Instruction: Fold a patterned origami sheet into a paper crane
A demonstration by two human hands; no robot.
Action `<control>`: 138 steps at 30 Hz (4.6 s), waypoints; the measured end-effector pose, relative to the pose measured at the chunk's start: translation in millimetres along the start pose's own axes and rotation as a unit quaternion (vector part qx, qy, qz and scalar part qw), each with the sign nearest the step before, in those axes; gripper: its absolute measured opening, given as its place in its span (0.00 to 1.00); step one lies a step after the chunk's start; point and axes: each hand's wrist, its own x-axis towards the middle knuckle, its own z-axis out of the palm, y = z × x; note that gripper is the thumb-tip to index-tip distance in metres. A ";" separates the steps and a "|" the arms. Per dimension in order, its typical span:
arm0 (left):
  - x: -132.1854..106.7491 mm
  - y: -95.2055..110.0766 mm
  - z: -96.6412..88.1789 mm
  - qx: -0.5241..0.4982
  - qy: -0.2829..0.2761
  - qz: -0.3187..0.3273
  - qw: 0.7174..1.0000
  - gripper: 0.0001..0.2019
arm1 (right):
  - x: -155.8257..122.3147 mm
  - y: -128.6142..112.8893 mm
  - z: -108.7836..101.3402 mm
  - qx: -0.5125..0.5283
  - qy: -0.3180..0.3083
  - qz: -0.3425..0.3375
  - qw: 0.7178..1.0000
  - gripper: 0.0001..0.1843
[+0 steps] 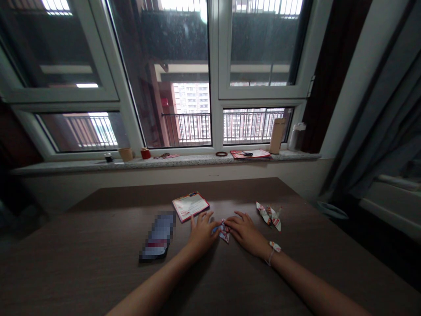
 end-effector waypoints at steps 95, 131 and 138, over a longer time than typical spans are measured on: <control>1.9 -8.6 -8.5 -0.106 -0.082 0.013 0.991 0.16 | -4.0 5.6 -3.9 0.025 0.069 0.001 0.997 0.09; 6.9 18.0 -1.0 -0.162 0.004 -0.149 0.975 0.04 | 11.4 5.7 16.3 0.097 0.096 0.144 0.980 0.15; 6.0 19.1 3.4 -0.166 0.009 -0.138 0.976 0.04 | 12.0 -0.2 15.9 0.069 0.093 0.165 0.979 0.15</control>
